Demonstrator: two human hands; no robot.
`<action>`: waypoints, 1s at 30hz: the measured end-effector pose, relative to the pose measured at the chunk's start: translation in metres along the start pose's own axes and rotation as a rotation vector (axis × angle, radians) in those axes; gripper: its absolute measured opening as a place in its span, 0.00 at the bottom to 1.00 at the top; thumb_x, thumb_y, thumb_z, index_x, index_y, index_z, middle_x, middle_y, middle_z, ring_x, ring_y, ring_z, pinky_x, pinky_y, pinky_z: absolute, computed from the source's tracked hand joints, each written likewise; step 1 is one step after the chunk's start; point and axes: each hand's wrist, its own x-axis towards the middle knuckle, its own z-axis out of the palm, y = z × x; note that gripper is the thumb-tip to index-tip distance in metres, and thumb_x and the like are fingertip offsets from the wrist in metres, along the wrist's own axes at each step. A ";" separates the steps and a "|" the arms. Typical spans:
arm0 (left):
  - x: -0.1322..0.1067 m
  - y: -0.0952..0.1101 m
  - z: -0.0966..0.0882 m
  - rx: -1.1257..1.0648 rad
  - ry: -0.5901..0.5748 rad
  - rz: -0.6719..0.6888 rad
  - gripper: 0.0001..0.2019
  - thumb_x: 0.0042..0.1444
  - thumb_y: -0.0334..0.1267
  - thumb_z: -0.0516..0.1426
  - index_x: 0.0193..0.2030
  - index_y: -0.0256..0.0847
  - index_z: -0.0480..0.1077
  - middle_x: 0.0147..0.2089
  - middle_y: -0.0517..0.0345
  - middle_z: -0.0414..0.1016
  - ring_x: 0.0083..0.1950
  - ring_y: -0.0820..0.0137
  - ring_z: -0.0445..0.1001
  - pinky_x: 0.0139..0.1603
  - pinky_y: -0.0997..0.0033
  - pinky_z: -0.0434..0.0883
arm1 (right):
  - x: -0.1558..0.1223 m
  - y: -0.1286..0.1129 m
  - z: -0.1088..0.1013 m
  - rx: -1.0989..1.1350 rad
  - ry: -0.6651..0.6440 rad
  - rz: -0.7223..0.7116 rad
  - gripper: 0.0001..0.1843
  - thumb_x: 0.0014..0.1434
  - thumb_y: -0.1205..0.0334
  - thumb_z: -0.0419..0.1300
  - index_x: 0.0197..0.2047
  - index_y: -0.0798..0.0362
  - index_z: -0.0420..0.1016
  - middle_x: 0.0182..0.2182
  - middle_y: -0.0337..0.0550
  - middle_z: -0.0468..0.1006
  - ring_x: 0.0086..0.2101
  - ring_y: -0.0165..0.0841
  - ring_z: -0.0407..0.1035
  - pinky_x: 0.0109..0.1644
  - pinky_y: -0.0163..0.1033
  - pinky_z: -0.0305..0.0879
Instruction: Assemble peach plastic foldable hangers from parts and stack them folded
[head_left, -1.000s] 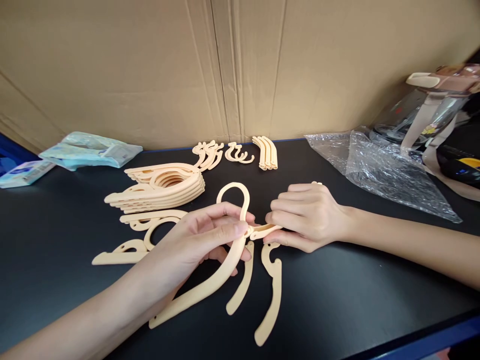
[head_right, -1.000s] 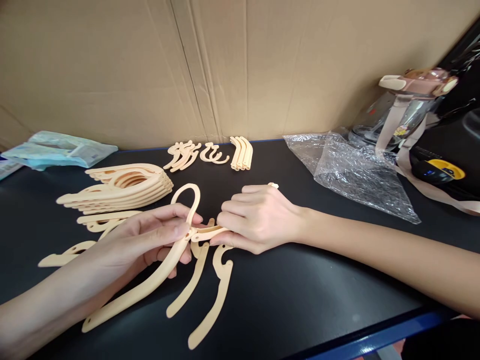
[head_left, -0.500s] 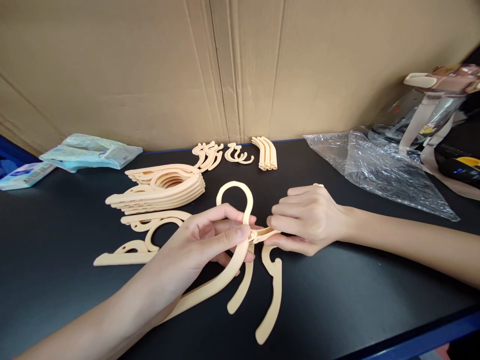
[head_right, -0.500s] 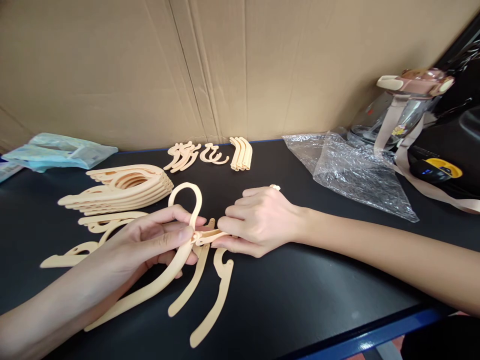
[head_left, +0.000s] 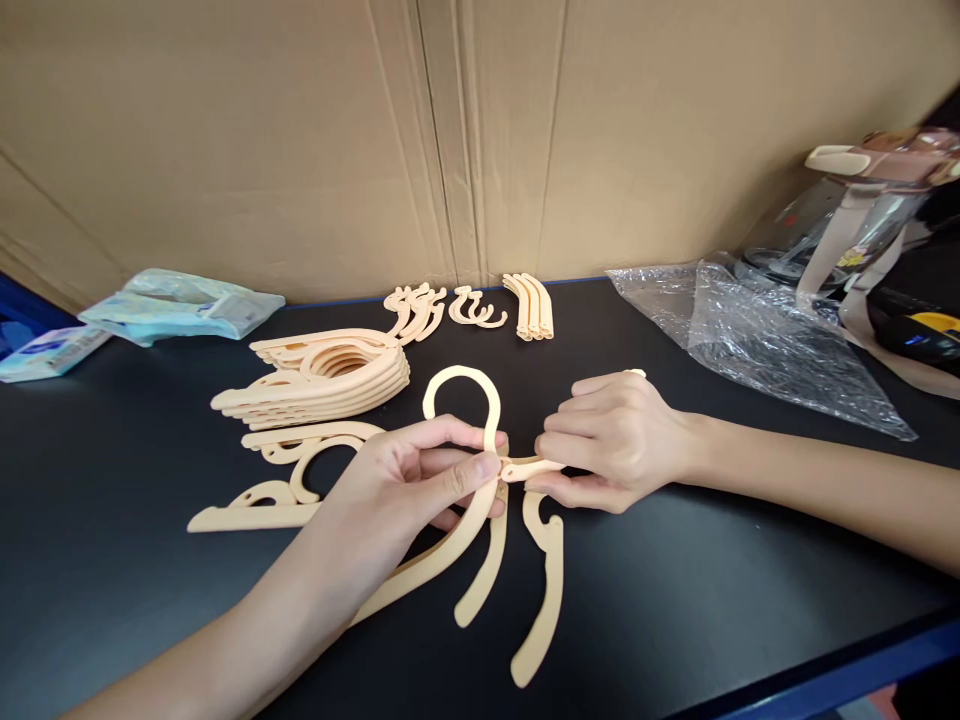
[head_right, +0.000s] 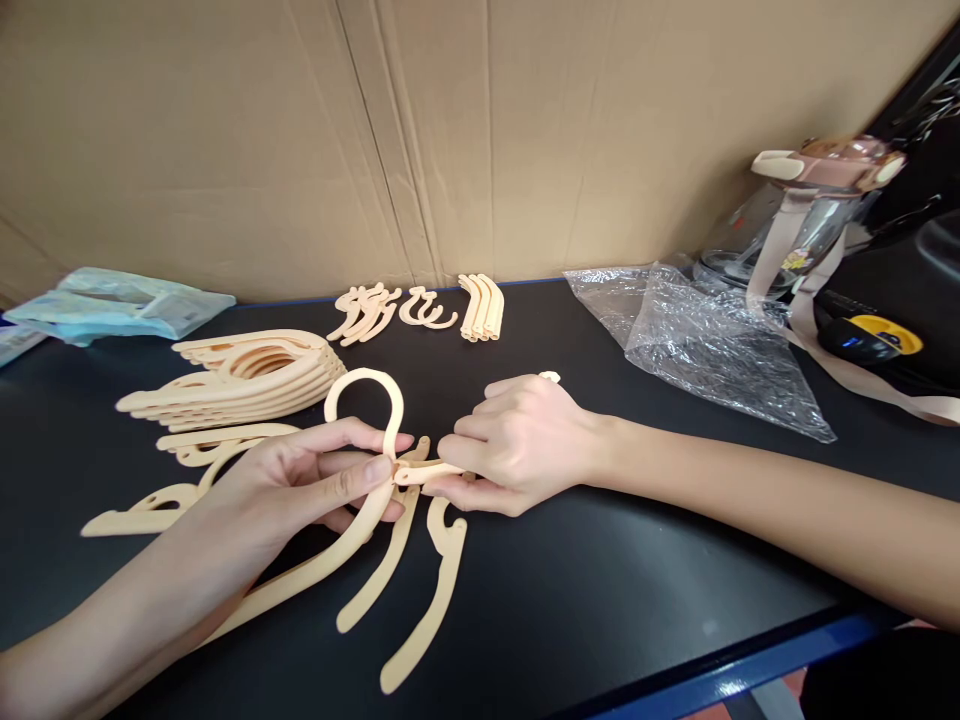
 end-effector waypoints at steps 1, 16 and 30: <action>0.000 0.000 0.001 0.013 0.016 -0.006 0.14 0.50 0.51 0.69 0.35 0.44 0.78 0.24 0.66 0.75 0.27 0.79 0.64 0.28 0.86 0.64 | 0.000 0.000 0.000 -0.008 0.001 -0.002 0.25 0.70 0.57 0.50 0.20 0.51 0.61 0.14 0.30 0.59 0.16 0.26 0.48 0.23 0.36 0.46; 0.001 0.000 0.006 0.129 0.071 -0.006 0.18 0.50 0.55 0.68 0.31 0.41 0.77 0.24 0.64 0.68 0.28 0.76 0.59 0.28 0.80 0.58 | 0.000 -0.001 0.003 -0.037 -0.005 0.010 0.25 0.70 0.56 0.52 0.20 0.52 0.63 0.14 0.30 0.60 0.16 0.25 0.49 0.23 0.36 0.47; -0.003 -0.003 0.007 0.127 0.012 0.052 0.16 0.56 0.54 0.65 0.37 0.42 0.75 0.35 0.59 0.83 0.39 0.71 0.78 0.41 0.78 0.71 | 0.000 0.006 0.003 -0.095 0.190 0.097 0.14 0.64 0.48 0.61 0.43 0.49 0.73 0.52 0.48 0.77 0.52 0.41 0.69 0.56 0.52 0.65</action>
